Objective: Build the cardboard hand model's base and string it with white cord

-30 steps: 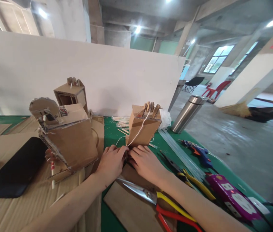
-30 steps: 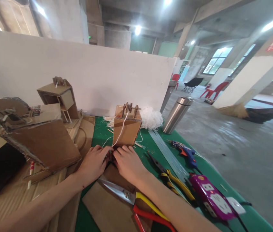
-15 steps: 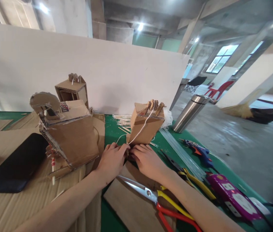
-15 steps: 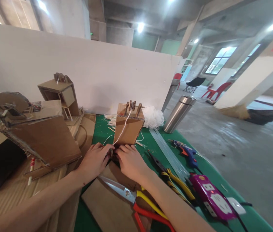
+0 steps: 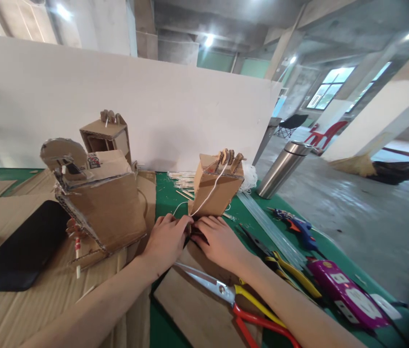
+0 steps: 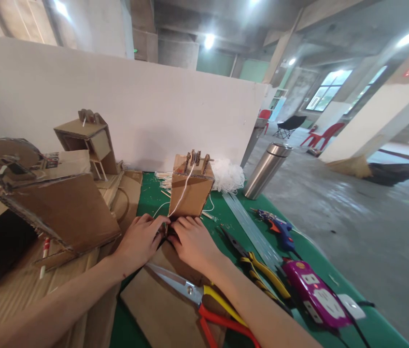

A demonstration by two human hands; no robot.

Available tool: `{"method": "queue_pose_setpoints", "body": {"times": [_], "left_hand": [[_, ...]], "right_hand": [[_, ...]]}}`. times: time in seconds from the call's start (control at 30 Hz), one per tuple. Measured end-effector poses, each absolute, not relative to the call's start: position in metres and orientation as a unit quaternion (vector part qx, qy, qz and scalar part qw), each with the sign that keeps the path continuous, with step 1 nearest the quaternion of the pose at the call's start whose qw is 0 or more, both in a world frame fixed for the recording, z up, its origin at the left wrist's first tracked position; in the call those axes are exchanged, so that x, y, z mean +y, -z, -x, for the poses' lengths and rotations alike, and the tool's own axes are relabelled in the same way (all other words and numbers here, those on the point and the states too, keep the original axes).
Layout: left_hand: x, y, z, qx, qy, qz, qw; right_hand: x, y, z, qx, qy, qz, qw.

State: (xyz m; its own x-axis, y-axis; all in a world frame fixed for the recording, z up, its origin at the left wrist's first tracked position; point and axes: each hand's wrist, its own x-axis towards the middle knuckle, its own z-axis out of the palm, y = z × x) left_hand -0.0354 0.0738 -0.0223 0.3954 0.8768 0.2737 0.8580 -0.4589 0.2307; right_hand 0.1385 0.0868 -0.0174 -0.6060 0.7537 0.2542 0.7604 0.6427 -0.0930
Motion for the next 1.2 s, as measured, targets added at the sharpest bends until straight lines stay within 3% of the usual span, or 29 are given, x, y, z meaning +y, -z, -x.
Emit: {"method": "queue_pose_setpoints", "body": {"times": [0.3,1.2], "left_hand": [[0.0735,0.0219,0.0358,0.516,-0.182,-0.836,0.028],[0.0753,0.02,0.0389,0.504,-0.189,-0.842,0.039]], "right_hand": [[0.0892,0.0197,-0.141,-0.897,0.017,0.409,0.164],[0.0859,0.0158,-0.1443,-0.897,-0.008,0.419,0.142]]}}
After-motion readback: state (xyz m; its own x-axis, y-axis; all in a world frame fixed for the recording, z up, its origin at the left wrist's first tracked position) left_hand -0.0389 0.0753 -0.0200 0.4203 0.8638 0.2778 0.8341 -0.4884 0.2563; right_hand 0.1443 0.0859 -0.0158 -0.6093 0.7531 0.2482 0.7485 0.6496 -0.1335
